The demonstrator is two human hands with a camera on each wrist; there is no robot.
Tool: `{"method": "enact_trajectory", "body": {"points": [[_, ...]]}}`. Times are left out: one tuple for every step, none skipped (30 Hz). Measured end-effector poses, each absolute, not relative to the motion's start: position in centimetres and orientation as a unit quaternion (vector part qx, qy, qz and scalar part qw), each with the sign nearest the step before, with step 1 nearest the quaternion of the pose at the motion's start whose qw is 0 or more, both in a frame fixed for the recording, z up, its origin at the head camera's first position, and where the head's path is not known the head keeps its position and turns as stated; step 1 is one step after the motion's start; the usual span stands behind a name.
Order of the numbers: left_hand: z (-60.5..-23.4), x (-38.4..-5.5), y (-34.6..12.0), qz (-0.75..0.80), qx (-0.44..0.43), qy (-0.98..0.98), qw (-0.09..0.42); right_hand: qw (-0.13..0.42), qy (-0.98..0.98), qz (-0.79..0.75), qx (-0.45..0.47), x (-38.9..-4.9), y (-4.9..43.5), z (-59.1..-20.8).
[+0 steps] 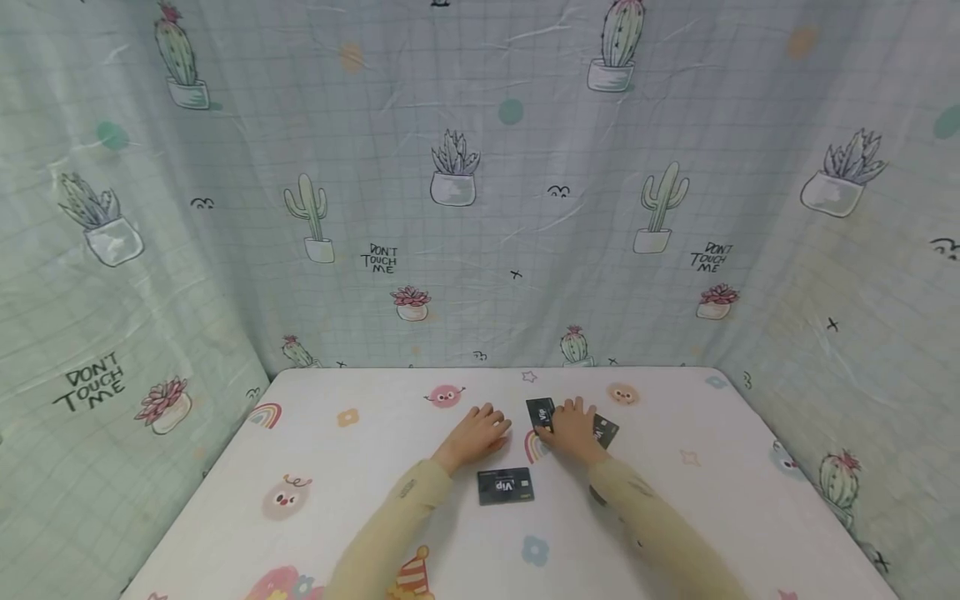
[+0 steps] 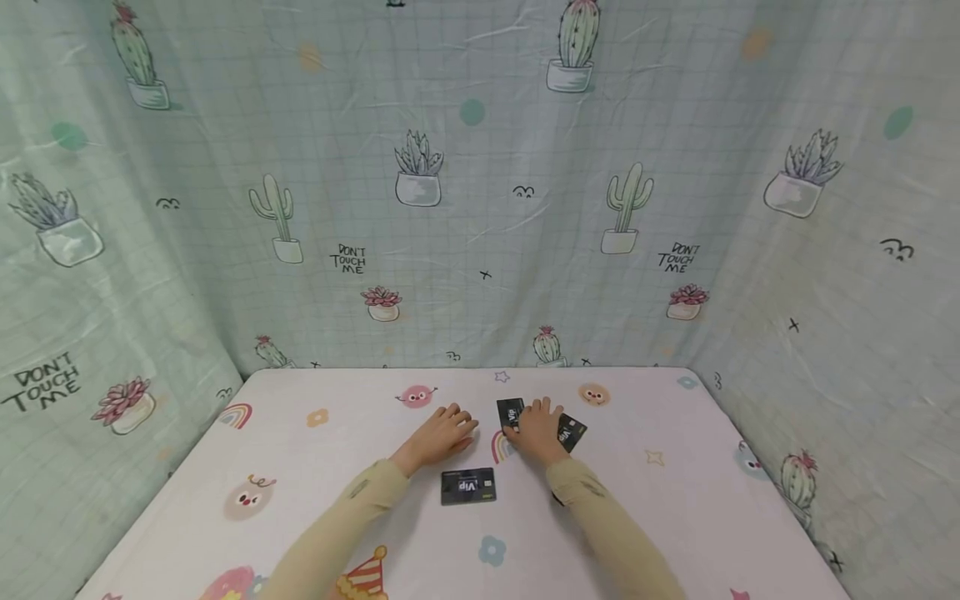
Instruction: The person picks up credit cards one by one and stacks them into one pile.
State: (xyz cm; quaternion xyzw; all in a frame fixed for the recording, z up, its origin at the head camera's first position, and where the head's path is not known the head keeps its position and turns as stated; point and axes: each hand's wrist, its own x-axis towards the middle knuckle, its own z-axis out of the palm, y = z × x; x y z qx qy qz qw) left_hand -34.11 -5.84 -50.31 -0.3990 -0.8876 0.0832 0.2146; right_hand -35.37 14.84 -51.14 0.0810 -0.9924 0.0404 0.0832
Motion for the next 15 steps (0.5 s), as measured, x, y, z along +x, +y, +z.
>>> {"method": "enact_trajectory", "body": {"points": [[-50.3,-34.1,-5.8,0.082,-0.399,-0.888,0.214,0.083,-0.992,0.041,0.081,-35.5,14.8,-51.2],[-50.3,-34.2,-5.7,0.083,-0.398,-0.888,0.213,0.086,-0.992,0.041,0.081,-35.6,14.8,-51.2],[-50.4,-34.2,-5.7,0.083,-0.397,-0.889,0.211,0.086,-0.992,0.042,0.081,-35.7,14.8,-51.2],[-50.4,-34.2,-5.6,0.080,-0.396,-0.891,0.206,0.084,-0.992,0.045,0.081,-35.8,14.8,-51.3],[-50.4,-34.2,-5.5,0.078,-0.395,-0.893,0.202,0.081,-0.992,0.048,0.082,-35.9,14.8,-51.3],[-50.5,-34.2,-5.5,0.076,-0.393,-0.895,0.197,0.076,-0.992,0.048,0.083,-36.0,14.8,-51.3],[-50.6,-34.3,-5.5,0.076,-0.392,-0.896,0.193,0.069,-0.993,0.050,0.086,-36.0,14.8,-51.3],[-50.7,-34.3,-5.5,0.075,-0.391,-0.898,0.190,0.063,-0.993,0.054,0.090,-36.1,14.8,-51.2],[-50.8,-34.3,-5.4,0.075,-0.389,-0.899,0.187,0.056,-0.992,0.055,0.095,-36.1,14.8,-51.2],[-50.9,-34.4,-5.4,0.078,-0.388,-0.899,0.187,0.050,-0.992,0.057,0.102,-36.1,14.8,-51.1],[-51.0,-34.4,-5.4,0.082,-0.387,-0.899,0.187,0.045,-0.991,0.061,0.109,-36.0,14.8,-51.0],[-51.1,-34.4,-5.4,0.088,-0.387,-0.898,0.189,0.039,-0.991,0.058,0.117,-36.0,14.9,-51.0],[-51.2,-34.5,-5.4,0.095,-0.387,-0.896,0.194,0.036,-0.990,0.058,0.127,-36.0,14.9,-51.0],[-51.3,-34.5,-5.4,0.100,-0.388,-0.894,0.199,0.034,-0.989,0.054,0.136,-36.0,15.0,-51.0],[-51.4,-34.5,-5.3,0.106,-0.389,-0.893,0.203,0.033,-0.988,0.046,0.145,-36.1,15.1,-51.0]]}}
